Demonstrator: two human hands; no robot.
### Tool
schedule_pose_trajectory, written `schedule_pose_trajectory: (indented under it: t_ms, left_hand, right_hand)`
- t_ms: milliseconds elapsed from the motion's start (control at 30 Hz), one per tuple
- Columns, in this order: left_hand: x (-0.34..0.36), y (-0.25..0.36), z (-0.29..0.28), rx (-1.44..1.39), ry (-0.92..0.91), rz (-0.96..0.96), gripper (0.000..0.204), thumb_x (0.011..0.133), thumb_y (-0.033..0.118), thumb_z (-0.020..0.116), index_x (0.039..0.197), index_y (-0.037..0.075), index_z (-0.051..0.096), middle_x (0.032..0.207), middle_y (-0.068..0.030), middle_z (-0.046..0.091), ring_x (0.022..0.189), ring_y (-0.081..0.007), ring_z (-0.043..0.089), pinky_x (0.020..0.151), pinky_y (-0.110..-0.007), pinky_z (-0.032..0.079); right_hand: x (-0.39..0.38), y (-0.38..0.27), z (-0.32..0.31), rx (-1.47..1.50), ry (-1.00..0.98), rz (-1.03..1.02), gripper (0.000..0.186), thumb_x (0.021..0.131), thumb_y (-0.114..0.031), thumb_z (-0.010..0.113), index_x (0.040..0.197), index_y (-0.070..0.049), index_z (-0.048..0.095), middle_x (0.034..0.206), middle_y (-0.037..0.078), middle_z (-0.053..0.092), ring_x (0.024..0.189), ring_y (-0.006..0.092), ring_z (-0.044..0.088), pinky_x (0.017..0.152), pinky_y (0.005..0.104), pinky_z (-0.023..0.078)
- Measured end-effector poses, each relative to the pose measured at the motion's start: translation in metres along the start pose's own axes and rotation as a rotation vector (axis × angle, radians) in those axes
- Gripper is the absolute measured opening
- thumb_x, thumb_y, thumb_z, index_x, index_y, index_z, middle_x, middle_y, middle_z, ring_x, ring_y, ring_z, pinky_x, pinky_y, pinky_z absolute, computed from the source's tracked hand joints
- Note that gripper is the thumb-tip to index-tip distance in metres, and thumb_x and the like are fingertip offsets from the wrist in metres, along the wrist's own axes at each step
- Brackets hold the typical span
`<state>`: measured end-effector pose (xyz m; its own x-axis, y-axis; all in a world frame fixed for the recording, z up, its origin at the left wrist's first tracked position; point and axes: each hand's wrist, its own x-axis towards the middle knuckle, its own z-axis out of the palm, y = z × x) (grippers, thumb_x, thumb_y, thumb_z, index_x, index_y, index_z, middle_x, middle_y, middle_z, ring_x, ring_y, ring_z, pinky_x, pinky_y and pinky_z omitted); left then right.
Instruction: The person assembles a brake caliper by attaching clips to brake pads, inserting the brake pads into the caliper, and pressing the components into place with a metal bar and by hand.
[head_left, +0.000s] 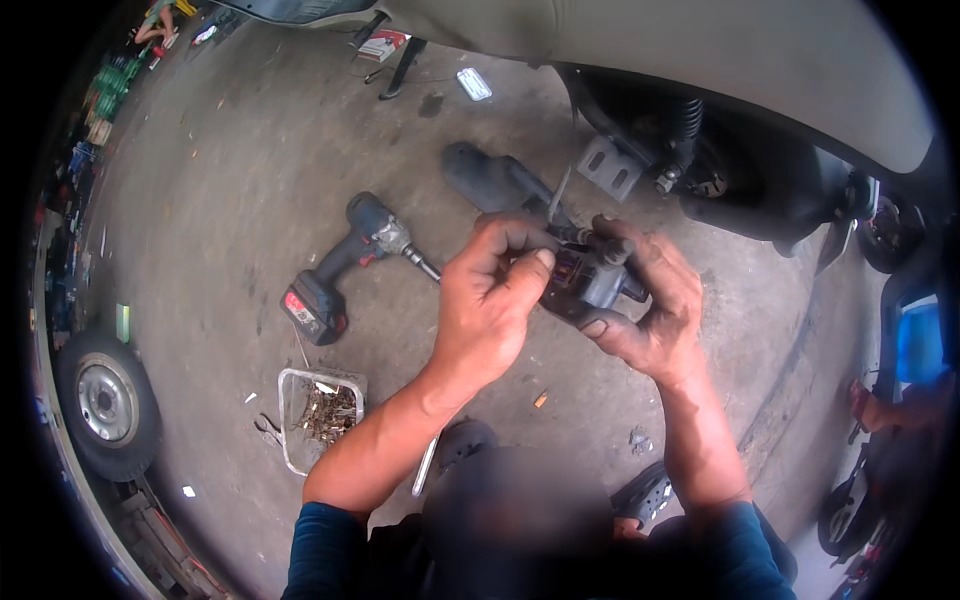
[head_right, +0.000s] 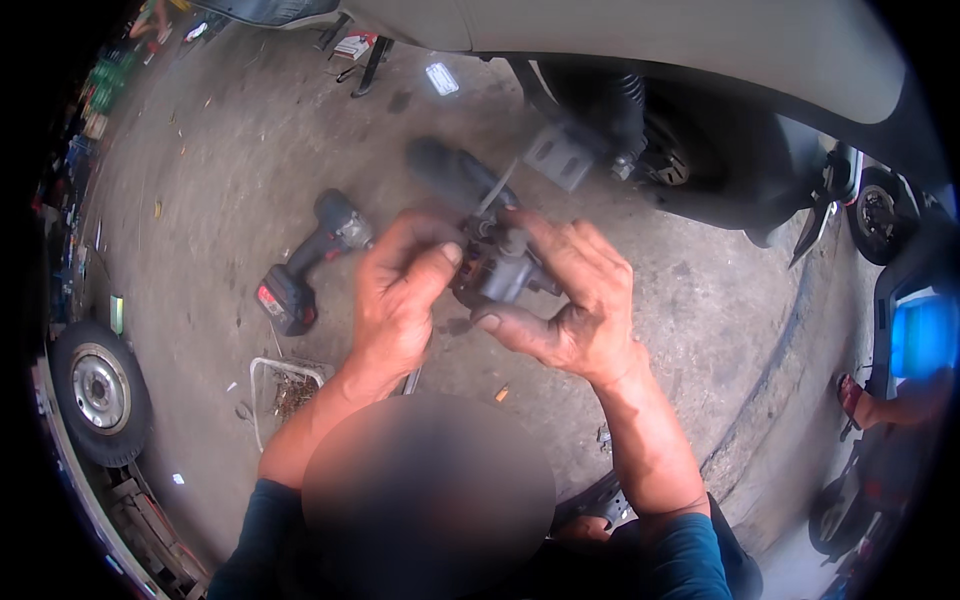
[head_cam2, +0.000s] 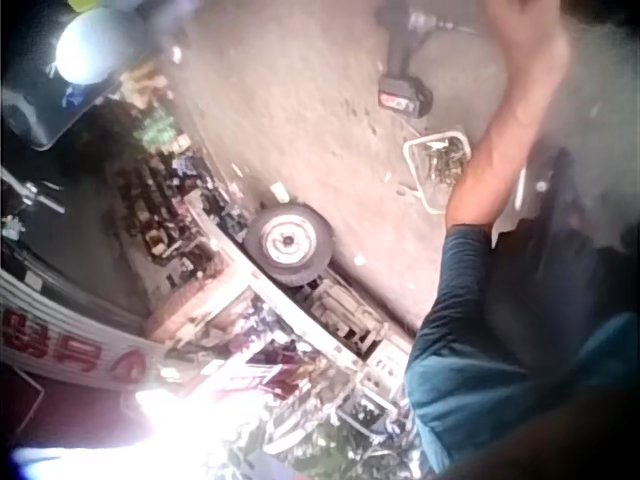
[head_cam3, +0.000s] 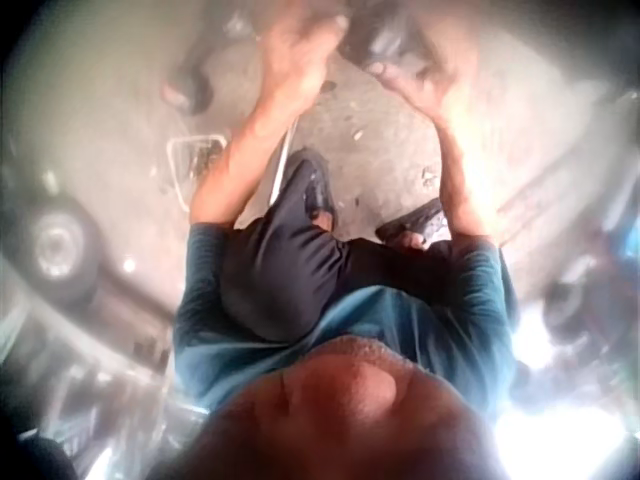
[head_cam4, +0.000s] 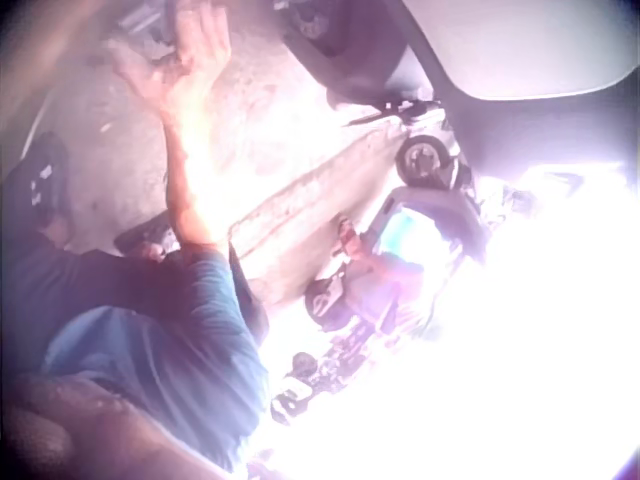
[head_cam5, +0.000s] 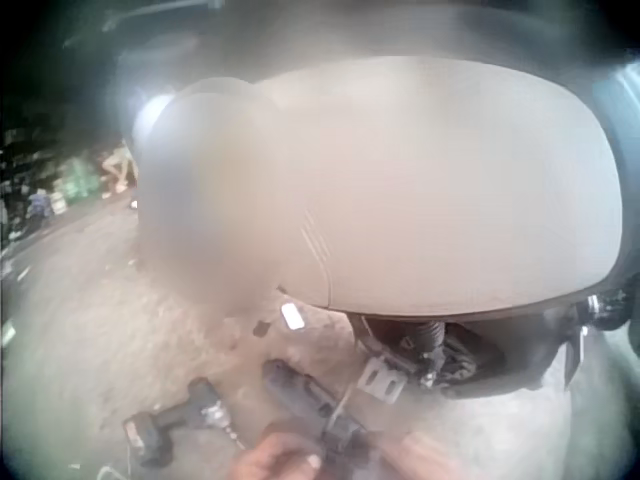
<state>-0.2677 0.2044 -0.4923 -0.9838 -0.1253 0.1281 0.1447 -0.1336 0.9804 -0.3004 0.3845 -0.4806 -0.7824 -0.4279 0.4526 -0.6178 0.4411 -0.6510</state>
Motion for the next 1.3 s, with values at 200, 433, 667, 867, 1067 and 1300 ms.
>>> schedule_pose_trajectory:
  t_ms: [200,433,667,867,1067,1300]
  left_hand:
    - [-0.002,0.036,0.015,-0.113,0.110,-0.138,0.010,0.092,0.004,0.054,0.097,-0.003,0.058,0.089,-0.0042,0.059,0.080,-0.0095,0.055,0.073,-0.024,0.046]
    - [-0.005,0.046,0.011,-0.203,0.110,-0.165,0.012,0.093,0.005,0.052,0.100,-0.003,0.058,0.088,-0.0075,0.061,0.072,-0.0121,0.060,0.064,-0.027,0.053]
    - [-0.009,0.037,-0.006,0.106,0.151,0.159,0.013,0.092,0.006,0.052,0.099,-0.004,0.057,0.080,-0.0103,0.062,0.067,-0.0160,0.060,0.061,-0.028,0.051]
    - [0.003,0.052,-0.032,0.303,0.166,0.336,0.016,0.082,-0.007,0.052,0.094,-0.004,0.062,0.078,-0.0081,0.063,0.067,-0.0095,0.057,0.058,-0.023,0.045]
    - [0.013,0.054,-0.029,0.640,-0.020,0.574,0.012,0.085,-0.006,0.050,0.088,-0.002,0.061,0.083,-0.0087,0.062,0.066,-0.0154,0.057,0.060,-0.027,0.046]
    - [0.003,0.063,-0.017,0.141,-0.039,-0.117,0.014,0.080,-0.004,0.051,0.090,-0.005,0.061,0.087,-0.0106,0.063,0.070,-0.0194,0.061,0.061,-0.030,0.050]
  right_hand:
    - [0.018,0.005,0.026,0.700,0.132,0.059,0.085,0.060,-0.053,0.082,0.119,0.002,0.057,0.114,0.016,0.063,0.099,0.0244,0.063,0.085,0.0345,0.051]
    - [0.022,0.001,0.033,1.109,0.179,0.261,0.086,0.070,-0.062,0.074,0.119,0.005,0.053,0.109,0.015,0.064,0.096,0.0204,0.065,0.082,0.0316,0.054]
    - [0.030,-0.009,0.037,1.228,0.335,0.429,0.059,0.080,-0.045,0.075,0.110,0.003,0.060,0.098,0.007,0.065,0.089,0.0141,0.061,0.080,0.0285,0.049]
    - [0.042,-0.018,0.019,1.211,0.336,0.566,0.060,0.081,-0.046,0.074,0.104,0.007,0.060,0.092,0.011,0.066,0.085,0.0157,0.062,0.078,0.0288,0.049]
    - [0.042,-0.019,0.015,1.172,0.314,0.553,0.057,0.081,-0.045,0.075,0.103,0.006,0.061,0.089,0.009,0.066,0.080,0.0142,0.061,0.073,0.0274,0.049]
    - [0.039,-0.020,0.024,1.093,0.332,0.560,0.051,0.081,-0.040,0.076,0.101,0.005,0.062,0.089,0.008,0.065,0.080,0.0121,0.058,0.072,0.0260,0.047]
